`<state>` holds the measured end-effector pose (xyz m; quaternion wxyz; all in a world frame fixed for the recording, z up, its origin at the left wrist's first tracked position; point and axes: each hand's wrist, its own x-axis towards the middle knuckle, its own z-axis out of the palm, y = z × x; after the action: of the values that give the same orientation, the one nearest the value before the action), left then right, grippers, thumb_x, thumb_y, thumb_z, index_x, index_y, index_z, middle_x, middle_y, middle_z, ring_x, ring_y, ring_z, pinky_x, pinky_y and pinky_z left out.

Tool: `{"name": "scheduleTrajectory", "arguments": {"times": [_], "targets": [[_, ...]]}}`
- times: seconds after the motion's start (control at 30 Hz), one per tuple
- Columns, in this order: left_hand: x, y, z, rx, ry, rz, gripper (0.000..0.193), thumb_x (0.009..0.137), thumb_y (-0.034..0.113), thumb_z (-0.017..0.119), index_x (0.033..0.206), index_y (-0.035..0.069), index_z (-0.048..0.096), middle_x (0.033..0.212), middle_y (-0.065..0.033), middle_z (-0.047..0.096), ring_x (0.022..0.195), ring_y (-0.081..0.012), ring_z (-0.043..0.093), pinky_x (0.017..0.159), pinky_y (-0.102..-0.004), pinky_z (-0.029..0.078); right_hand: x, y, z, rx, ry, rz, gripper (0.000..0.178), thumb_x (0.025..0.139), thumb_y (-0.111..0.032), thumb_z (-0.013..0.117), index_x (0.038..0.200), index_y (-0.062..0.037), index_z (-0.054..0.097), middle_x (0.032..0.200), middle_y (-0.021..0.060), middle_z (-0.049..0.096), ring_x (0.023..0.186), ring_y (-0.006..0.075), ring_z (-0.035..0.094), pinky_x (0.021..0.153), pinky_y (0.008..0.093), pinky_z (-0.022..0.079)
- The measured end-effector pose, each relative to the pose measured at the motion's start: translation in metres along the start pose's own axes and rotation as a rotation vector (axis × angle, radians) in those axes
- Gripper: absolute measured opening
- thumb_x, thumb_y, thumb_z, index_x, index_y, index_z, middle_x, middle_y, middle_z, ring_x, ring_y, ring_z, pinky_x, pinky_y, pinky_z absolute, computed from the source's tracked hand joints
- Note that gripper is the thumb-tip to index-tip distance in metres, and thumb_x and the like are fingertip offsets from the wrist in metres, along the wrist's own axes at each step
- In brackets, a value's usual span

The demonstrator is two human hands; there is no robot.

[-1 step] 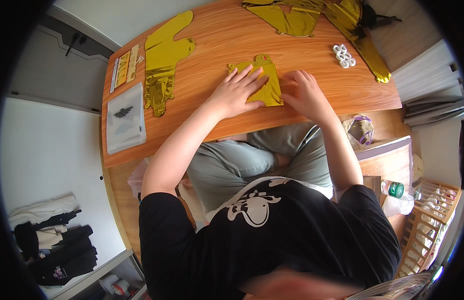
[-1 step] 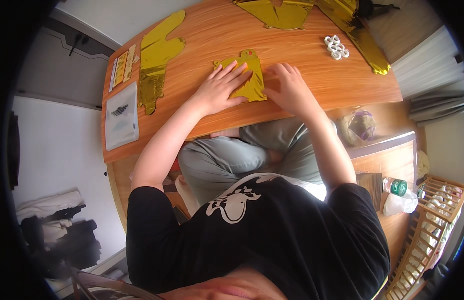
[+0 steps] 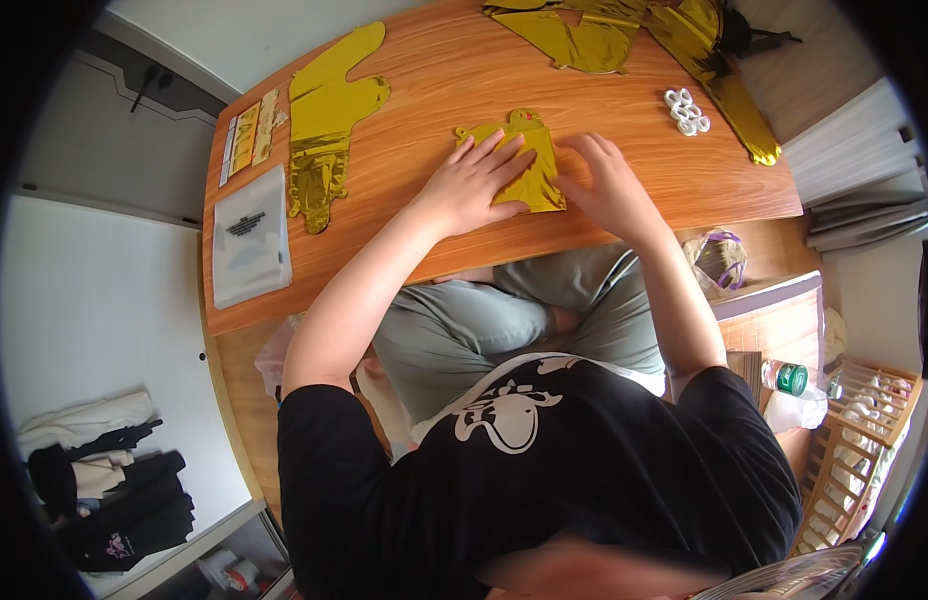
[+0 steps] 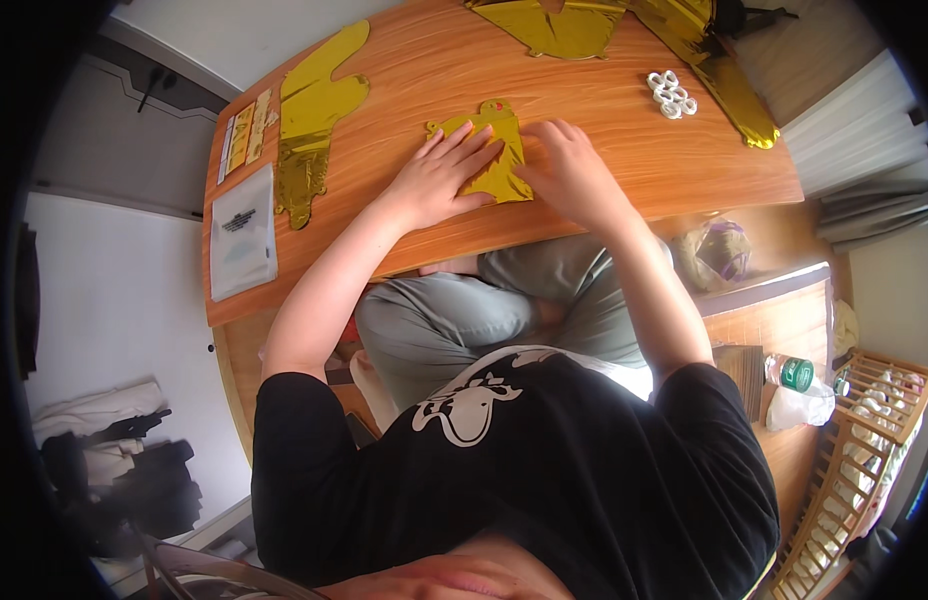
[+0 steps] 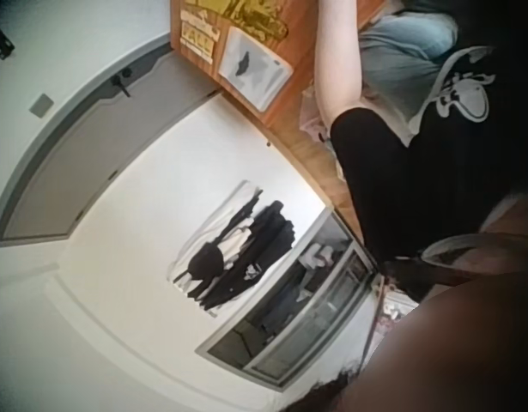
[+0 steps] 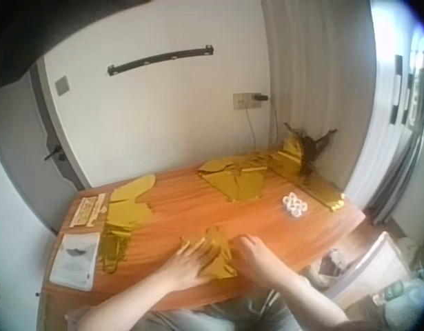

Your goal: The person spreads out a foil balloon on the table, flattens it, and folds it into a compact square by hand.

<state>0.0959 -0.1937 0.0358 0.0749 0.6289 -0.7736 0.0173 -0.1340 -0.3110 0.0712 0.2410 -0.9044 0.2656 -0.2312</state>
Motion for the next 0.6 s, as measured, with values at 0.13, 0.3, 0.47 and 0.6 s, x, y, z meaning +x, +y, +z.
{"name": "scheduleTrajectory", "arguments": {"times": [0.13,0.3,0.47,0.6], "targets": [[0.002,-0.003,0.001,0.013,-0.045,0.005,0.083,0.096,0.066,0.055,0.161,0.018,0.035,0.168,-0.0114,0.031,0.157,-0.0324,0.024,0.127,-0.0527,0.020,0.031,-0.005,0.046,-0.050,0.024,-0.206,0.069,0.097,-0.043,0.067,0.150,-0.0027,0.048,0.155,0.0208,0.047,0.149,0.0381,0.038,0.121,0.0481,0.033],[0.000,-0.004,-0.003,-0.246,0.001,-0.050,0.095,0.092,0.066,0.064,0.158,0.008,0.028,0.165,-0.0215,0.030,0.157,-0.0334,0.024,0.127,-0.0547,0.019,0.031,-0.008,0.071,-0.205,-0.010,-0.148,0.088,0.098,-0.068,0.050,0.158,-0.0037,0.037,0.162,0.0211,0.039,0.153,0.0375,0.032,0.125,0.0464,0.028],[-0.016,-0.005,-0.006,-0.220,0.167,-0.048,0.082,0.095,0.054,0.067,0.155,0.010,0.031,0.165,-0.0197,0.032,0.156,-0.0323,0.027,0.125,-0.0629,0.013,0.031,-0.012,0.070,-0.225,-0.031,-0.157,0.092,0.097,-0.071,0.049,0.160,-0.0060,0.033,0.163,0.0200,0.037,0.154,0.0356,0.029,0.126,0.0482,0.024],[-0.056,-0.009,-0.024,-0.169,0.162,-0.244,0.060,0.101,0.043,0.063,0.148,0.012,0.043,0.161,-0.0147,0.041,0.154,-0.0294,0.033,0.124,-0.0657,0.005,0.030,-0.010,0.073,-0.332,-0.041,-0.138,0.088,0.098,-0.070,0.048,0.157,-0.0071,0.038,0.164,0.0201,0.036,0.155,0.0349,0.028,0.126,0.0504,0.022]]}}
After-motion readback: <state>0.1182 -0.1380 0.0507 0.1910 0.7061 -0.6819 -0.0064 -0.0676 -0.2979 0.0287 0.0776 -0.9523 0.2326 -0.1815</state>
